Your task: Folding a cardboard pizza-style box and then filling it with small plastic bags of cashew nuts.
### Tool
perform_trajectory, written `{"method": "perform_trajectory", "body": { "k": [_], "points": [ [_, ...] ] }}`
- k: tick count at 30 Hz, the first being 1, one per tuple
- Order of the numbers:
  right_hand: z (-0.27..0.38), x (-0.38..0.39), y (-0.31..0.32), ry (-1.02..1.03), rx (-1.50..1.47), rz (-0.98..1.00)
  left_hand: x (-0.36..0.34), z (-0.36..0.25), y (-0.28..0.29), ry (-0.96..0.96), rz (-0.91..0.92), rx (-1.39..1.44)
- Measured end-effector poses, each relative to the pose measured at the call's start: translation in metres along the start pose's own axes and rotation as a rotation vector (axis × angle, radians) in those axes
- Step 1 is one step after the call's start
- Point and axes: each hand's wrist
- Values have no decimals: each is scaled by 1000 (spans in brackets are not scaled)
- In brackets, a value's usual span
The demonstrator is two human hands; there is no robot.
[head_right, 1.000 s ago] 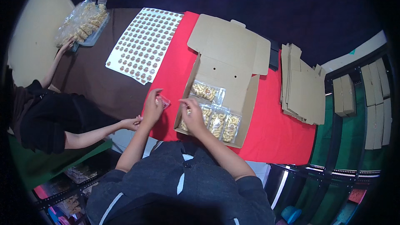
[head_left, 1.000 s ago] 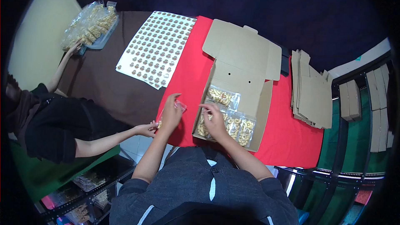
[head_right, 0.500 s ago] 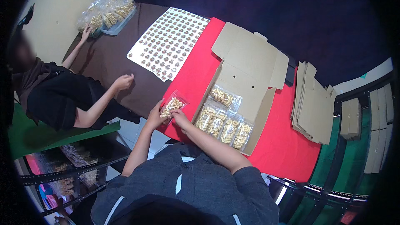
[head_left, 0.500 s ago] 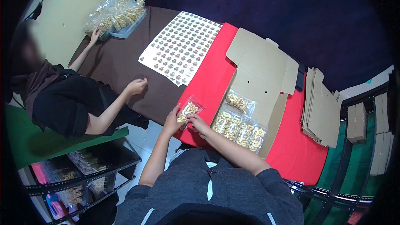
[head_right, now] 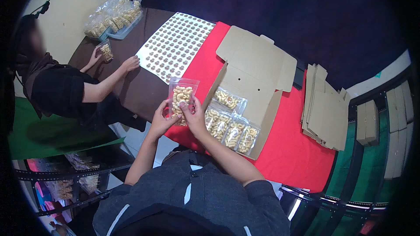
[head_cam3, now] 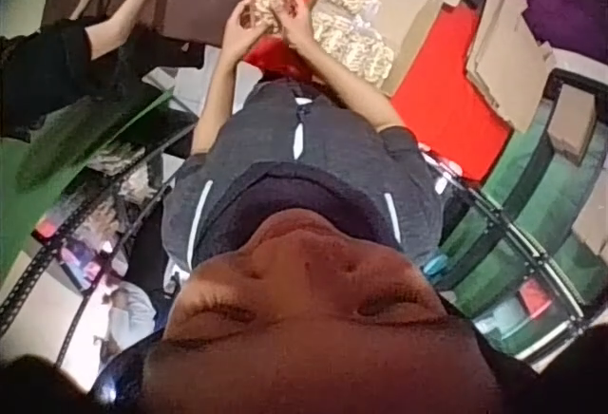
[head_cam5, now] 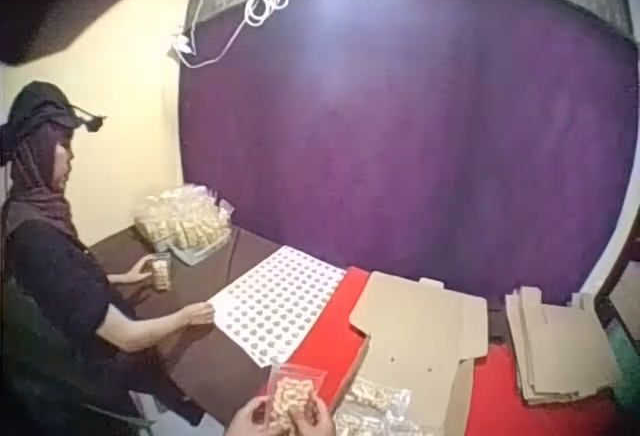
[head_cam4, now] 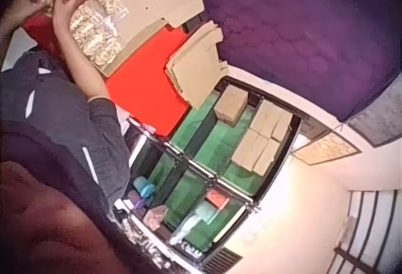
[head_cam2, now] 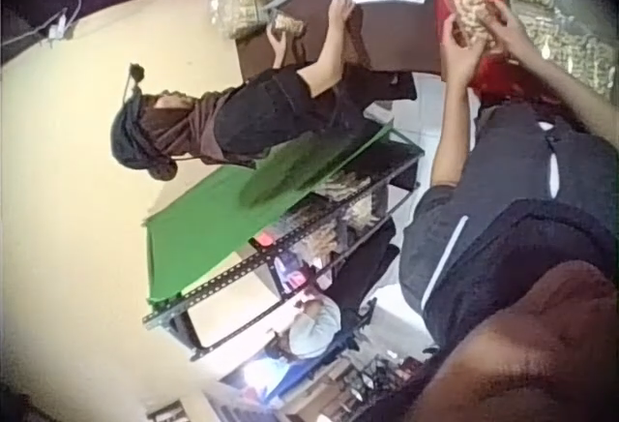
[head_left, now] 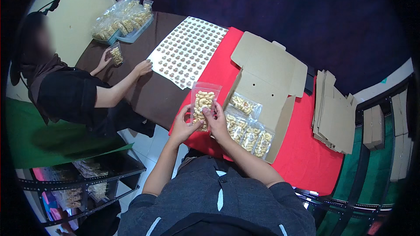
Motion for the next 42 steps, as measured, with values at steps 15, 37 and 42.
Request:
{"method": "perform_trajectory", "body": {
  "k": [15,37,42],
  "points": [
    [80,78,89,116,37,-21,34,-15,-108,-192,166,174],
    [96,61,187,259,283,-6,7,-19,-199,-137,260,179],
    [100,61,187,308,422,-111,1,-25,-219,-340,273,-223]
  ]
}}
Point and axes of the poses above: each hand's wrist, its own x-axis away from the middle knuckle, its own y-axis out of the back of the hand, z = x × y, and after that the axes turned 4 degrees about x, right-handed
